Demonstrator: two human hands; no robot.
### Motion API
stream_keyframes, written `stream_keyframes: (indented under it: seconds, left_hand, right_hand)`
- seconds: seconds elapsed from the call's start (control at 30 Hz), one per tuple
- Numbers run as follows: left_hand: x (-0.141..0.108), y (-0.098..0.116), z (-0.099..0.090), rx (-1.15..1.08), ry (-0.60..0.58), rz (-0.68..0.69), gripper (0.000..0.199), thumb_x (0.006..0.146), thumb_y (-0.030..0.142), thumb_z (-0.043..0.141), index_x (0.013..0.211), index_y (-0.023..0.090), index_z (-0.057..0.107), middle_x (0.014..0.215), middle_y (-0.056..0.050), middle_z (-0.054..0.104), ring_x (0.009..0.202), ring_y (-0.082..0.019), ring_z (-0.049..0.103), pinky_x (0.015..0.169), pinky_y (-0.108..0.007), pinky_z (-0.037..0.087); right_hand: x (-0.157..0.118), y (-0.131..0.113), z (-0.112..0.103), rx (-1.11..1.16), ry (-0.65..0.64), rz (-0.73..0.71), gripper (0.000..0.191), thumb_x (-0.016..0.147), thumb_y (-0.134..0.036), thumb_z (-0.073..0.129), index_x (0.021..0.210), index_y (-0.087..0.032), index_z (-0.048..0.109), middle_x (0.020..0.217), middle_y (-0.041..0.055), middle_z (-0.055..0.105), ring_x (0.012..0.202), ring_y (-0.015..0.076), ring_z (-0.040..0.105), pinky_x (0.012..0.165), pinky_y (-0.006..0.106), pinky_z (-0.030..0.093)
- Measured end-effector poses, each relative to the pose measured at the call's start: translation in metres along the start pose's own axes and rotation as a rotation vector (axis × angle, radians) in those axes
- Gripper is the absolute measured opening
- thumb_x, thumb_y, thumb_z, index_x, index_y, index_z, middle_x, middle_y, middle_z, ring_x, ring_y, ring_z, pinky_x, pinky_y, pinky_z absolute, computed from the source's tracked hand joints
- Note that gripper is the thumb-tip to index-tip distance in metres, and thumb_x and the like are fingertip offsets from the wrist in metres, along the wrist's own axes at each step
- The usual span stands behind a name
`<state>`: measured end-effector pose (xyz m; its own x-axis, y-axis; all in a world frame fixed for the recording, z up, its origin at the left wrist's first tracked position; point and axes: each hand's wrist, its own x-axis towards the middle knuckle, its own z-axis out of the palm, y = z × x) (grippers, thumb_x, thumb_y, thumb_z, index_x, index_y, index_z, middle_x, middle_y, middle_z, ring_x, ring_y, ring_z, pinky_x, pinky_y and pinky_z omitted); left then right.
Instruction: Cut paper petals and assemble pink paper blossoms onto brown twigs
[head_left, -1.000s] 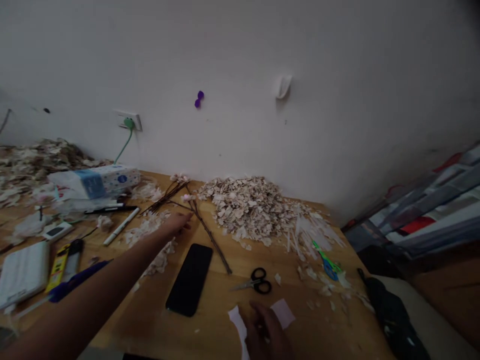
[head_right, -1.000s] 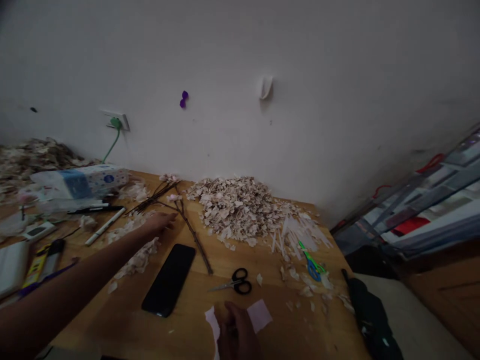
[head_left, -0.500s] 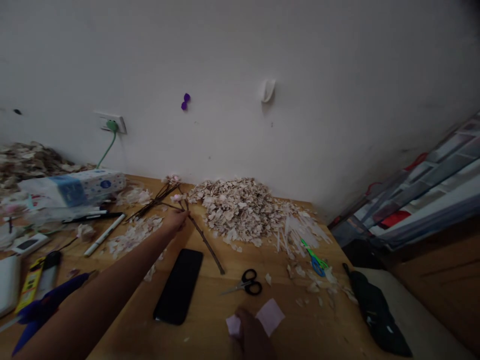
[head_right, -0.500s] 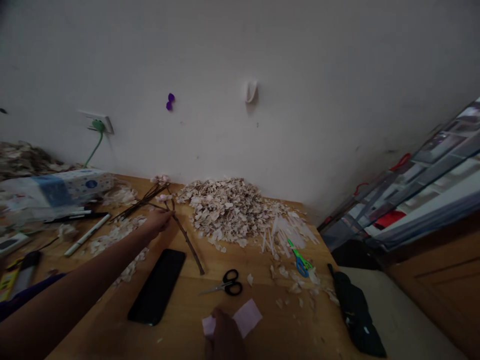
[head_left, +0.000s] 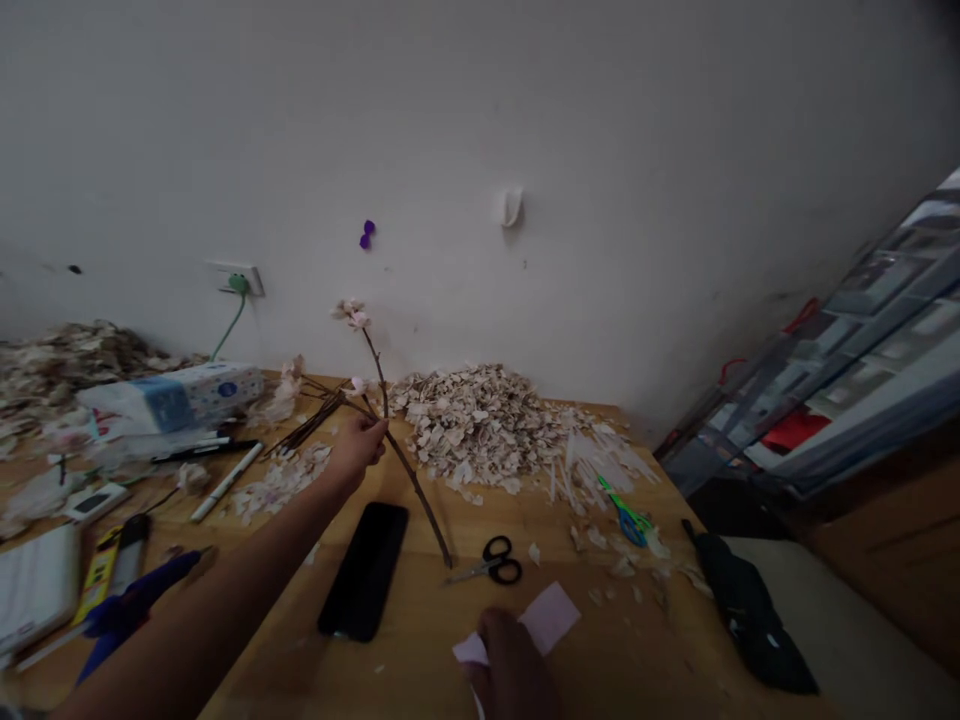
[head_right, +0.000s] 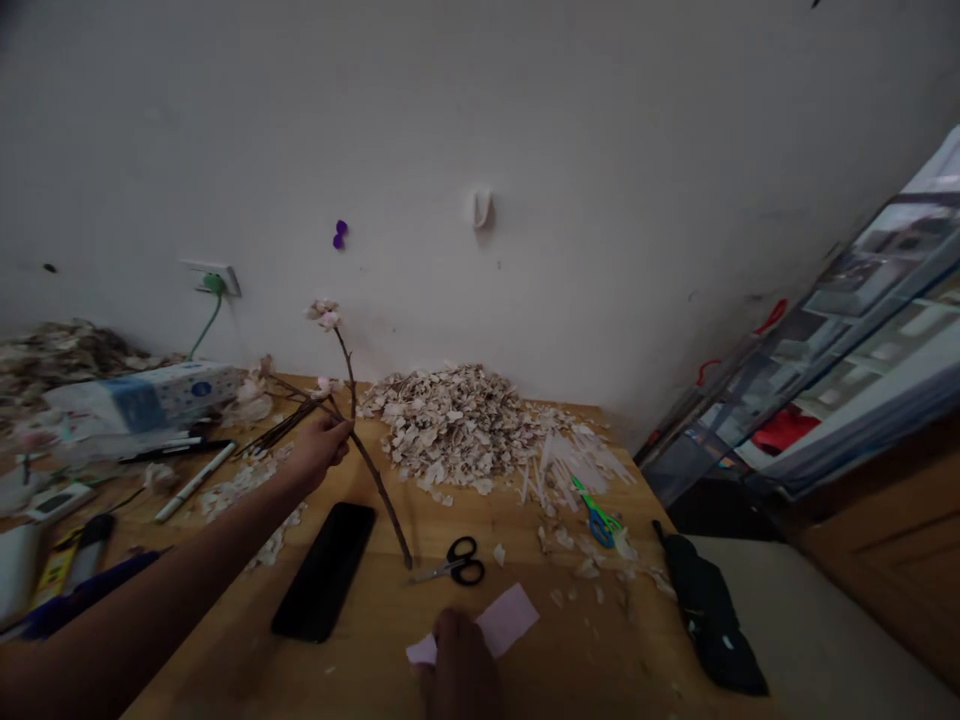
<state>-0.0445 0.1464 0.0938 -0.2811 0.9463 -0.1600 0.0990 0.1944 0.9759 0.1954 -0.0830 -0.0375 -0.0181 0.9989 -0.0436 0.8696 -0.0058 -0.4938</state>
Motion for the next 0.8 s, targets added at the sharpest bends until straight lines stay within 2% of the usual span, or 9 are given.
stream_keyframes:
  seconds: [0.1, 0.17, 0.3, 0.37, 0.47, 0.53, 0.63, 0.73, 0.8]
  left_hand:
    - [-0.017, 0.025, -0.009, -0.053, -0.056, 0.102, 0.027, 0.089, 0.036, 0.063, 0.075, 0.019, 0.047, 0.052, 0.011, 0.038, 0.040, -0.004, 0.035, 0.038, -0.017, 0.023]
    - [-0.031, 0.041, -0.016, -0.070, -0.121, 0.148, 0.035, 0.081, 0.042, 0.068, 0.071, 0.021, 0.042, 0.048, 0.011, 0.037, 0.038, -0.004, 0.035, 0.038, -0.017, 0.021]
    - [-0.068, 0.063, -0.030, -0.015, -0.277, 0.163, 0.039, 0.067, 0.048, 0.079, 0.072, 0.020, 0.051, 0.050, 0.006, 0.054, 0.039, -0.007, 0.043, 0.039, -0.018, 0.028]
    - [-0.090, 0.067, -0.032, 0.035, -0.348, 0.149, 0.039, 0.064, 0.047, 0.081, 0.070, 0.020, 0.054, 0.050, 0.002, 0.059, 0.038, -0.010, 0.048, 0.037, -0.021, 0.031]
    - [-0.119, 0.069, -0.026, 0.109, -0.483, 0.094, 0.040, 0.063, 0.051, 0.080, 0.066, 0.022, 0.053, 0.053, -0.002, 0.065, 0.040, -0.016, 0.056, 0.035, -0.025, 0.037]
    - [-0.133, 0.071, -0.019, 0.117, -0.554, 0.039, 0.041, 0.062, 0.053, 0.080, 0.066, 0.023, 0.052, 0.056, -0.003, 0.068, 0.043, -0.019, 0.061, 0.037, -0.027, 0.042]
    - [-0.143, 0.077, -0.022, 0.124, -0.607, 0.034, 0.040, 0.063, 0.054, 0.079, 0.070, 0.022, 0.056, 0.064, -0.006, 0.072, 0.055, -0.024, 0.068, 0.045, -0.031, 0.051]
    - [-0.141, 0.078, -0.058, 0.301, -0.534, 0.137, 0.044, 0.064, 0.054, 0.078, 0.090, 0.021, 0.068, 0.082, -0.009, 0.076, 0.074, -0.027, 0.072, 0.056, -0.033, 0.055]
    - [-0.138, 0.073, -0.103, 0.449, -0.317, 0.168, 0.052, 0.065, 0.061, 0.071, 0.102, 0.024, 0.070, 0.081, -0.007, 0.076, 0.070, -0.025, 0.071, 0.054, -0.032, 0.053]
  right_hand:
    - [-0.001, -0.008, -0.012, 0.077, 0.068, -0.031, 0.041, 0.065, -0.003, 0.060, 0.100, -0.023, 0.066, 0.102, 0.0062, 0.068, 0.097, 0.0269, 0.064, 0.085, 0.035, 0.049]
    - [-0.001, -0.016, -0.021, 0.185, 0.166, -0.088, 0.049, 0.069, -0.005, 0.059, 0.114, -0.024, 0.065, 0.113, 0.0082, 0.066, 0.108, 0.0284, 0.061, 0.094, 0.038, 0.049]
    - [0.005, -0.038, -0.048, 0.498, 0.288, -0.135, 0.031, 0.093, -0.029, 0.055, 0.123, -0.027, 0.060, 0.129, 0.0083, 0.061, 0.123, 0.0253, 0.056, 0.104, 0.038, 0.046]
    - [0.012, -0.054, -0.063, 0.598, 0.244, -0.142, 0.040, 0.095, -0.039, 0.055, 0.133, -0.028, 0.055, 0.135, 0.0075, 0.060, 0.126, 0.0248, 0.055, 0.105, 0.038, 0.047]
    - [0.024, -0.086, -0.076, 0.694, 0.135, -0.192, 0.050, 0.090, -0.039, 0.061, 0.138, -0.026, 0.052, 0.138, 0.0081, 0.060, 0.129, 0.0255, 0.054, 0.107, 0.041, 0.045]
    - [0.029, -0.107, -0.076, 0.774, 0.097, -0.248, 0.051, 0.088, -0.036, 0.062, 0.136, -0.022, 0.054, 0.132, 0.0097, 0.063, 0.122, 0.0252, 0.059, 0.104, 0.039, 0.046]
    - [0.031, -0.125, -0.070, 0.889, 0.110, -0.238, 0.036, 0.094, -0.034, 0.051, 0.127, -0.021, 0.061, 0.113, 0.0078, 0.070, 0.101, 0.0220, 0.066, 0.089, 0.033, 0.053]
    - [0.025, -0.117, -0.065, 0.955, 0.099, -0.130, 0.039, 0.098, -0.042, 0.046, 0.127, -0.020, 0.062, 0.097, 0.0057, 0.071, 0.078, 0.0181, 0.064, 0.073, 0.029, 0.053]
    - [0.018, -0.101, -0.060, 1.013, 0.062, -0.056, 0.044, 0.097, -0.047, 0.047, 0.130, -0.019, 0.057, 0.089, 0.0038, 0.070, 0.066, 0.0146, 0.059, 0.067, 0.026, 0.051]
